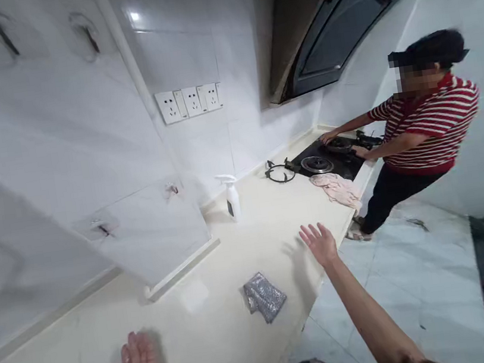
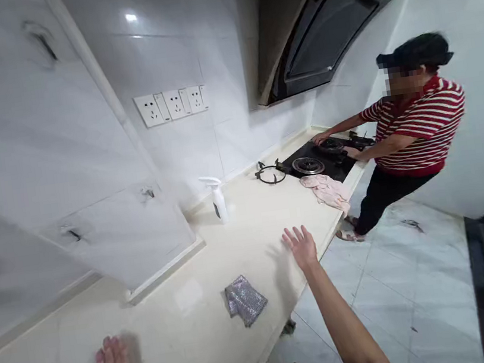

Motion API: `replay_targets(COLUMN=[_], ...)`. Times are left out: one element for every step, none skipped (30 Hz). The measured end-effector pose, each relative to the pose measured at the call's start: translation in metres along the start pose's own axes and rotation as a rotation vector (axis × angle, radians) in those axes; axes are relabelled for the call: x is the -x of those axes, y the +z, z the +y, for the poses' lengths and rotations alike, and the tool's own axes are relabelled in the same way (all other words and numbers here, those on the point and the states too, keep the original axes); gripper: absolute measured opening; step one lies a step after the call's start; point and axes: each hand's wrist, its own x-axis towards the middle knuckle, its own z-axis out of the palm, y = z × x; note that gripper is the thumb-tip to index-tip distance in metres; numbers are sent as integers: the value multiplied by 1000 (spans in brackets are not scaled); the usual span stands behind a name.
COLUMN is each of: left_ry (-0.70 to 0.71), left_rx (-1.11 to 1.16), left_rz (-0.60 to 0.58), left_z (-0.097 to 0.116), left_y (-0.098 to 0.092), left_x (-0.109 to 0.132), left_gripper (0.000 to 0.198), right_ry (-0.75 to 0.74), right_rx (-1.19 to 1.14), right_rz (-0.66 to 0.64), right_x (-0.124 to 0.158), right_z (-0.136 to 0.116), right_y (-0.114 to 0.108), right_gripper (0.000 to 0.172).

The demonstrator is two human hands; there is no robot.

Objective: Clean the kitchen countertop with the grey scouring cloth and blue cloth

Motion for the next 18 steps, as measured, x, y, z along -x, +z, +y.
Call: replay_targets(left_ry=[1, 2, 2, 2, 0, -2, -1, 1, 5, 9, 14, 14, 13, 12, 14, 22, 46, 82], left_rx=[-28, -53, -74, -92, -106, -115, -122, -129, -133, -137, -142, -150, -161, -179, -214, -280, -403, -571], left_rz=[-19, -34, -45, -52, -57, -54, -46, -34, -18, -1, 11, 18, 26, 35, 45, 58, 48, 15], left_z=[-4, -8, -11, -14, -16, -17, -18, -19, -18, -18, -17, -16, -15, -14, -14, -14, -14, -15], left_y=[-4, -7, -10, -12, -15, -16, -17, -18, -19, -20, -20, -20, -21, -20, -20, -20, -20, -20], left_x=[1, 3, 5, 6, 9, 11, 14, 17, 19, 21, 22, 22, 21, 20, 20, 20, 22, 26], left_gripper=[55, 55, 55, 54, 53, 51, 49, 47, 45, 43, 41, 40, 39, 37, 36, 34, 33, 34], right_ry=[24, 47, 69, 89, 109, 126, 140, 149, 158, 163, 164, 164, 161, 157, 150, 137, 119, 87], right_rx=[18, 36, 55, 74, 94, 115, 134, 151, 167, 181, 193, 205, 221, 250, 300, 378, 488, 629], right_rz=[3, 5, 5, 4, 3, -3, -12, -25, -36, -42, -45, -47, -46, -52, -59, -72, -97, -132], right_x=[4, 9, 13, 17, 21, 25, 28, 31, 34, 36, 38, 39, 40, 42, 44, 47, 52, 58], right_z=[11, 21, 31, 40, 48, 55, 60, 65, 69, 72, 74, 76, 78, 80, 82, 85, 88, 93], right_y=[-3, -7, -10, -12, -14, -16, -17, -18, -18, -19, -19, -20, -21, -22, -24, -28, -32, -37], right_gripper=[35, 36, 36, 37, 39, 41, 42, 44, 46, 47, 48, 48, 50, 52, 56, 60, 65, 70])
